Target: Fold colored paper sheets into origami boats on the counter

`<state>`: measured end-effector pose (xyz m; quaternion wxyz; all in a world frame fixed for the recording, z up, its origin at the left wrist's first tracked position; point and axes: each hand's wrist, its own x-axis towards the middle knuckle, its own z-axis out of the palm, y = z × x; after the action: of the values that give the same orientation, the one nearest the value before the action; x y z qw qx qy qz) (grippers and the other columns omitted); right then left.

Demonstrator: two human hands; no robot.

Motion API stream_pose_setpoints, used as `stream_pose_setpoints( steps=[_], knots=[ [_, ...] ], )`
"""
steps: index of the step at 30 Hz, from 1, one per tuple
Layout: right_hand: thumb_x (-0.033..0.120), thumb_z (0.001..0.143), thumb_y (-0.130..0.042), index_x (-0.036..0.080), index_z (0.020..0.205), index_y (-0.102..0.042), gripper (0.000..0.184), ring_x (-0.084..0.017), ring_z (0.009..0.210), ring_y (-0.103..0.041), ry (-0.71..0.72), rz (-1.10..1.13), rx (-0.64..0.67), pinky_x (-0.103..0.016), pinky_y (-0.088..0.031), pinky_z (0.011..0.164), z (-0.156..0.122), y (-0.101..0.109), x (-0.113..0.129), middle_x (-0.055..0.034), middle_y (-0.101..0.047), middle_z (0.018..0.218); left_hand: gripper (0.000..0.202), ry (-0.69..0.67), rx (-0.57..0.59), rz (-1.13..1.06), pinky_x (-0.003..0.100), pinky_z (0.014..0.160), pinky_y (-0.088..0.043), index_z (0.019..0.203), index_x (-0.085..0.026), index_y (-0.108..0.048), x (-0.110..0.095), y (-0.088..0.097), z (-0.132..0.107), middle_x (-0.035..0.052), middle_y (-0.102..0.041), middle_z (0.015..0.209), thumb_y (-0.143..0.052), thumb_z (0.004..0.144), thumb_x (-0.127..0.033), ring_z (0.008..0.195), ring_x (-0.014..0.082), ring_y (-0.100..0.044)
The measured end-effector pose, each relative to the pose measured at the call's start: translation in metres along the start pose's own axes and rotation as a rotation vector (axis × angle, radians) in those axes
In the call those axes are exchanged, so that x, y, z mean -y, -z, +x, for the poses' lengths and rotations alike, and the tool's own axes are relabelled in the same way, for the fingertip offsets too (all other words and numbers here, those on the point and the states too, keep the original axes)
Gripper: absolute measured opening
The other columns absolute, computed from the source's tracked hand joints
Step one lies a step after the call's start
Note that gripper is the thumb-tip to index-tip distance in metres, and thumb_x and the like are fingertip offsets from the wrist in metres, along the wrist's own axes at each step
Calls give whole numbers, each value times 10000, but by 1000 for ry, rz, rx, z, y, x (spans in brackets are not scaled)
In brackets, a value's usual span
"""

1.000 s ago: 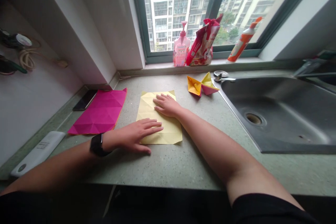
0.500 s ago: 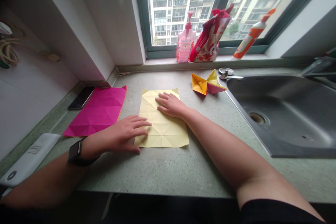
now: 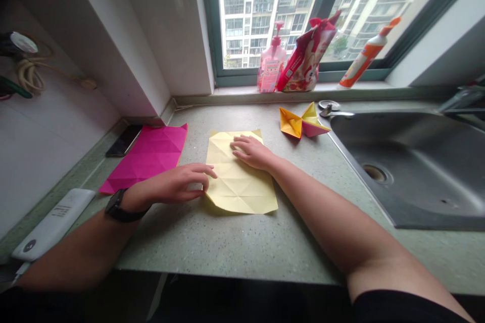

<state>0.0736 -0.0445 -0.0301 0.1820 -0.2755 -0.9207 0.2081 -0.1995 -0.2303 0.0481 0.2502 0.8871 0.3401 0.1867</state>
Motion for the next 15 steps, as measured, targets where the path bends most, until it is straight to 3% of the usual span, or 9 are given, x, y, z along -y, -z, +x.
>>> stream_pose_setpoints(
  steps=[6, 11, 15],
  knots=[
    [599, 1116, -467, 310, 1363, -782, 494, -313, 1420, -630, -105, 301, -88, -571, -424, 1273, -4, 6, 3, -87, -732, 1469, 131, 171, -199, -324, 356, 987, -594, 1080, -211, -709, 9, 18, 0, 70, -767, 1108, -665, 1063, -334, 1071, 210, -737],
    [903, 1007, -337, 232, 1253, -821, 863, -337, 1355, -688, -237, 577, -104, -523, -497, 1207, 2, 9, 1, -130, -768, 1412, 340, 269, -515, -578, 287, 780, -616, 975, -198, -631, 21, 20, 2, 18, -684, 907, -804, 967, -490, 853, 168, -712],
    [1009, 920, -170, 179, 1228, -805, 1089, -353, 1184, -777, -294, 758, -82, -483, -628, 1013, 4, 11, 3, -169, -821, 1263, 399, 323, -701, -622, 244, 634, -602, 952, -205, -597, 25, 18, 4, -9, -656, 849, -865, 898, -496, 729, 141, -688]
  ],
)
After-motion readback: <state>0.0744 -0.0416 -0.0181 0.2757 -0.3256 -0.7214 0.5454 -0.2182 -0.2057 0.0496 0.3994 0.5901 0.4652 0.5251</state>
